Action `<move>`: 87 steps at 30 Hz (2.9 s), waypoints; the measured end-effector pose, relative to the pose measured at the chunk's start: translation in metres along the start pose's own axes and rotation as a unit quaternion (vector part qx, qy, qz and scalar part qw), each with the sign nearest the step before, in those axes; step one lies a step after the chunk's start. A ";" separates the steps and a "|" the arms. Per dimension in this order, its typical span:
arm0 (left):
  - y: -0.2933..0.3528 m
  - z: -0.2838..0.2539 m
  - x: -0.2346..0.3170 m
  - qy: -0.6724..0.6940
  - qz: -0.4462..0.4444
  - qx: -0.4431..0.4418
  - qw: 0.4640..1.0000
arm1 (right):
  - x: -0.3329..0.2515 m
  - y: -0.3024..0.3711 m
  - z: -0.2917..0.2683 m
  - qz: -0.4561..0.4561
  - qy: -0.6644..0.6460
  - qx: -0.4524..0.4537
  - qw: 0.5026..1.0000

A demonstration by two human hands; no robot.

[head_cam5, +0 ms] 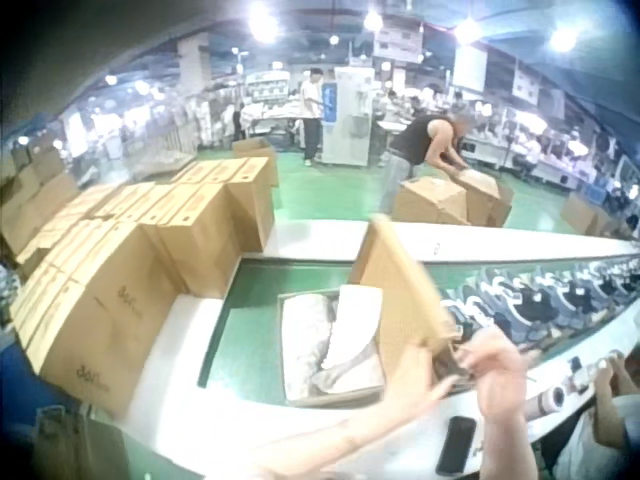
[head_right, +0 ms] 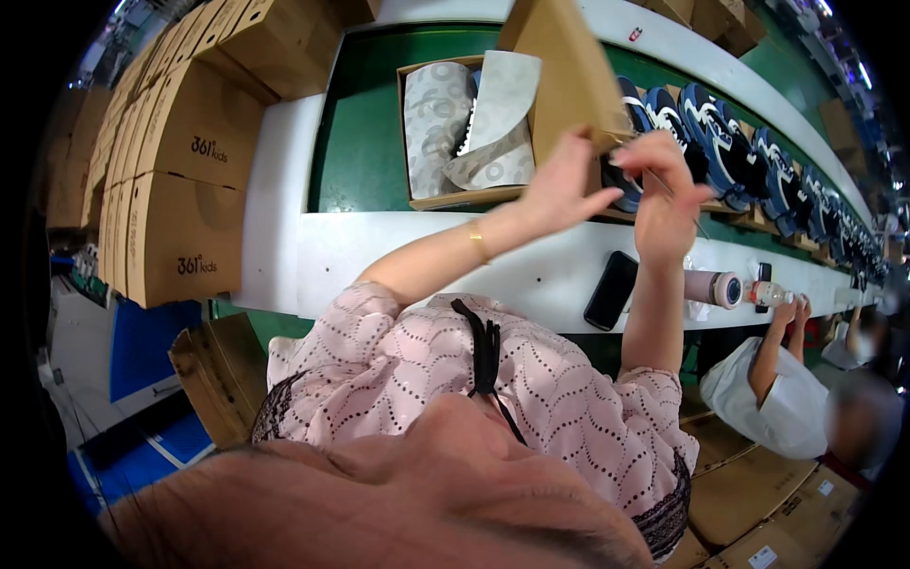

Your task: The person repeatedly opens cardboard shoe boxes, removes blue and black sneakers, places them on the table, and then repacks them into the boxes. The process is repeated for multiple pairs of shoes.

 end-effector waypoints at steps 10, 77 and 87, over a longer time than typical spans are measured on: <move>0.077 0.044 -0.027 0.050 0.009 -0.193 0.980 | 0.135 0.030 -0.012 0.205 0.434 -0.123 0.869; 0.067 0.003 -0.173 -0.263 -0.181 -0.014 0.948 | 0.062 0.017 -0.057 0.071 0.125 0.144 0.979; 0.070 0.027 -0.189 -0.404 -0.061 -0.151 0.900 | 0.057 0.033 -0.079 0.014 0.179 0.176 0.968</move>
Point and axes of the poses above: each hand's wrist, its own y-axis away from the middle knuckle, its own z-axis out of the palm, x = y × z, the point moved 7 cm from there along -y, towards the middle knuckle, and after that the axes turned 1 degree about -z, right-handed, at the moved point
